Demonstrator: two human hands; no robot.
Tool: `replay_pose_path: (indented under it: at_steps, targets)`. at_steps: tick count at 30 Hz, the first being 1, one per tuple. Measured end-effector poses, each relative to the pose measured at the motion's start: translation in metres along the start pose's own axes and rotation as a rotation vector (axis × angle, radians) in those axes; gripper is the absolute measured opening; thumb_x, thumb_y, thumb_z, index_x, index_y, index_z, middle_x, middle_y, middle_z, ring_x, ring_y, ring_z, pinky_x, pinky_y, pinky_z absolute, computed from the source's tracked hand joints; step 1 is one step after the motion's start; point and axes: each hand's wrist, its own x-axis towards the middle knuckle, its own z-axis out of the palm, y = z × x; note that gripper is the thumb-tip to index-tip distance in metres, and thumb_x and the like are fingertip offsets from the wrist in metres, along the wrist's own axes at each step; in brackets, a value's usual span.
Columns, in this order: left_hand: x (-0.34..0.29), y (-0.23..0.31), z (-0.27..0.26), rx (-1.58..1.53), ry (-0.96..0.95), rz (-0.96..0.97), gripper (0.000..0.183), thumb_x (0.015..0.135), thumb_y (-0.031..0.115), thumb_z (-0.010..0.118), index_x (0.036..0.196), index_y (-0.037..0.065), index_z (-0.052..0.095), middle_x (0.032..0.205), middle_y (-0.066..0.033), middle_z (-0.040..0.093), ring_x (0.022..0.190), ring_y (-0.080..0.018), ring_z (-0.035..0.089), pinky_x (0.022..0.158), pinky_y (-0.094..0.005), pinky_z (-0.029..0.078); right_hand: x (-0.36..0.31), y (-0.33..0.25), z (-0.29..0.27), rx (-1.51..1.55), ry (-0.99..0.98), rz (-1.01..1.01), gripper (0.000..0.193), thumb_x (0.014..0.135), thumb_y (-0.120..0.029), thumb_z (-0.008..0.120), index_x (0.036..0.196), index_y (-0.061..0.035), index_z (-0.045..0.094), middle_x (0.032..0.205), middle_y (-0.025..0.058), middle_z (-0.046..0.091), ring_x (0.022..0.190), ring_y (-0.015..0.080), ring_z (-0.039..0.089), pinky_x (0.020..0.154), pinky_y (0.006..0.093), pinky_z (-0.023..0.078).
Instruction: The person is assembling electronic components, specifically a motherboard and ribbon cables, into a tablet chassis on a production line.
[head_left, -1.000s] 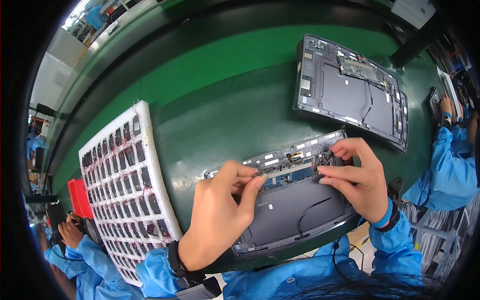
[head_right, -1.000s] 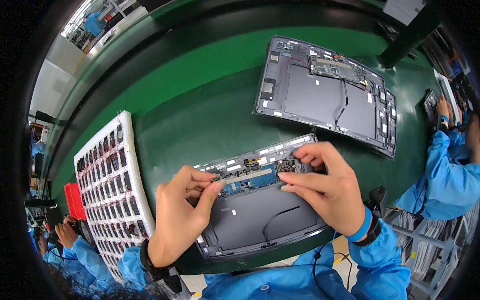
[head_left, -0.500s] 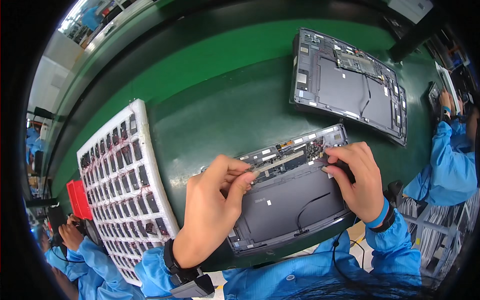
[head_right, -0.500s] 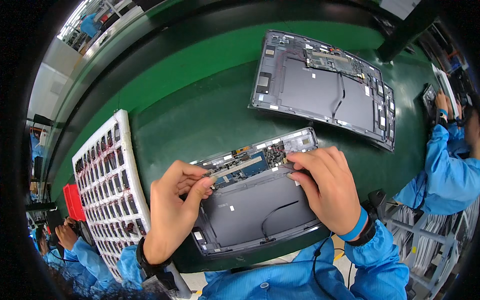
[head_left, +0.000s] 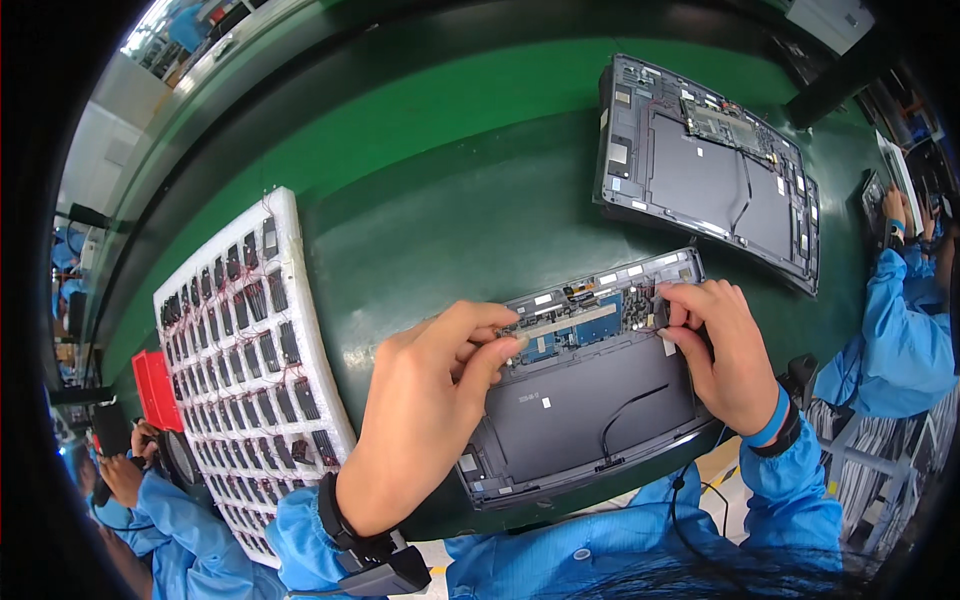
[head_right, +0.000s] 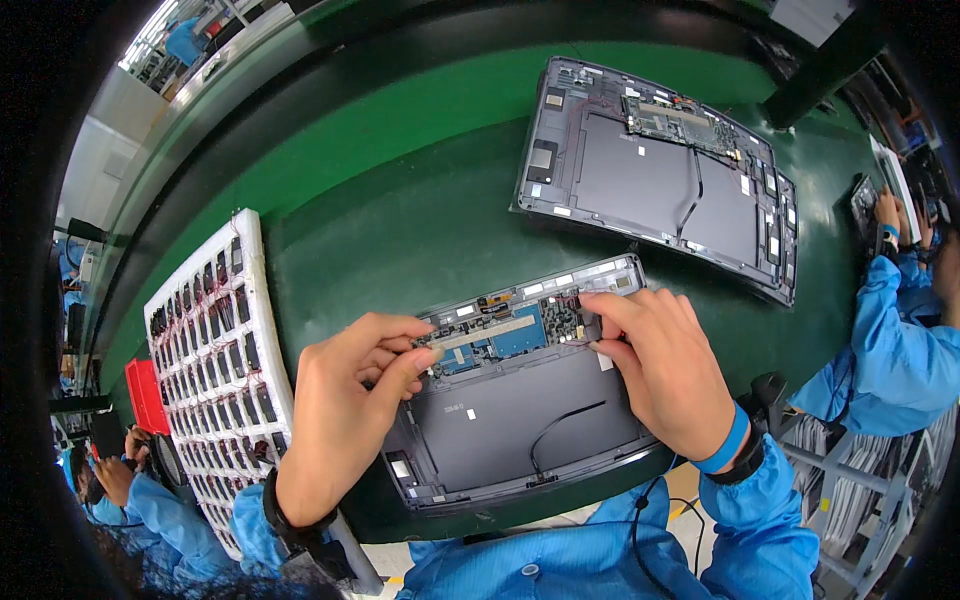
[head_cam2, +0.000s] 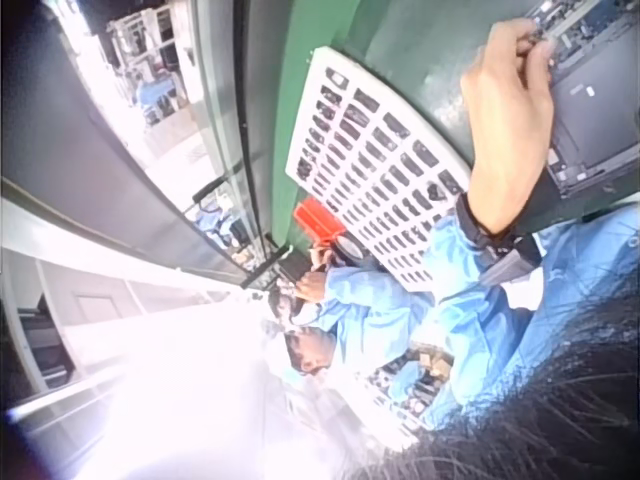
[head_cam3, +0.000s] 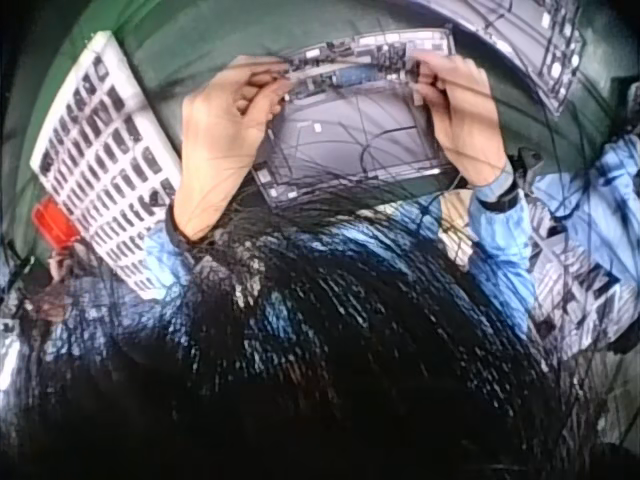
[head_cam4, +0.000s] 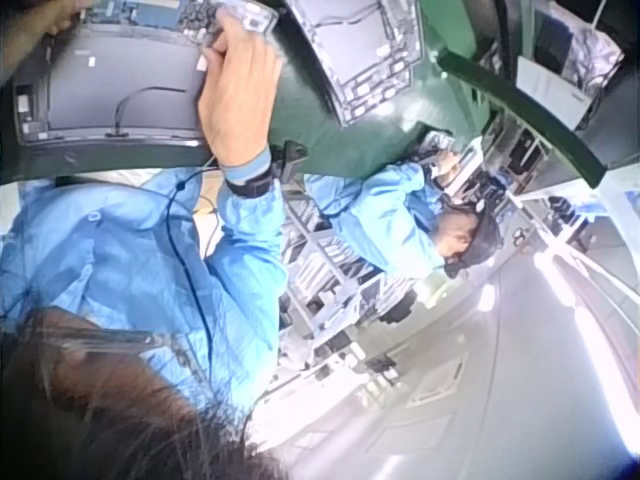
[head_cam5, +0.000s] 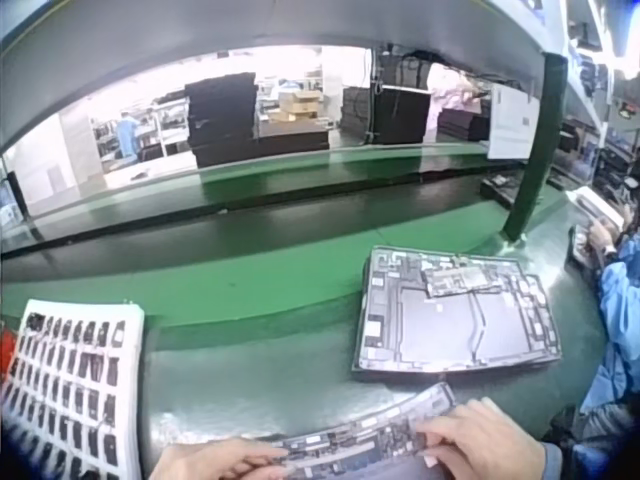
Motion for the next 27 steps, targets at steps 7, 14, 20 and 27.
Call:
replay_pose_path:
  at_steps: [7, 14, 20, 27]
  targets:
    - [0.0045, 0.0001, -0.0007, -0.109, -0.073, -0.104, 0.022, 0.101, -0.001, 0.075, 0.122, -0.005, 0.076, 0.087, -0.0098, 0.079, 0.076, -0.0099, 0.071, 0.070, -0.0250, 0.059, 0.0021, 0.0036, -0.0023, -0.037, -0.029, -0.058, 0.054, 0.088, 0.008, 0.075, 0.139, -0.0063, 0.065, 0.098, 0.0080, 0.062, 0.088, 0.0302, 0.057, 0.082, 0.0403, 0.043]
    - [0.0039, -0.0024, -0.0005, 0.007, -0.059, 0.026, 0.021, 0.098, -0.003, 0.077, 0.119, -0.005, 0.079, 0.087, -0.0110, 0.078, 0.074, -0.0101, 0.070, 0.068, -0.0253, 0.058, 0.0008, 0.0049, -0.0042, -0.050, -0.038, -0.078, 0.054, 0.089, 0.007, 0.074, 0.141, -0.0059, 0.066, 0.103, 0.0096, 0.062, 0.092, 0.0309, 0.056, 0.084, 0.0411, 0.042]
    - [0.0061, -0.0037, -0.0015, 0.013, -0.079, 0.079, 0.022, 0.097, -0.004, 0.078, 0.119, -0.005, 0.079, 0.089, -0.0125, 0.078, 0.074, -0.0113, 0.071, 0.067, -0.0260, 0.058, 0.0032, 0.0022, -0.0056, 0.081, -0.011, -0.011, 0.053, 0.090, 0.007, 0.073, 0.142, -0.0044, 0.066, 0.109, 0.0121, 0.063, 0.095, 0.0329, 0.058, 0.087, 0.0405, 0.044]
    - [0.0021, -0.0027, 0.0021, 0.096, 0.009, 0.197, 0.018, 0.096, -0.004, 0.079, 0.114, -0.004, 0.078, 0.091, -0.0131, 0.074, 0.074, -0.0137, 0.074, 0.064, -0.0259, 0.057, -0.0057, 0.0069, -0.0083, -0.008, -0.021, -0.095, 0.043, 0.086, 0.003, 0.080, 0.127, -0.0043, 0.069, 0.106, 0.0100, 0.068, 0.093, 0.0330, 0.060, 0.083, 0.0409, 0.045]
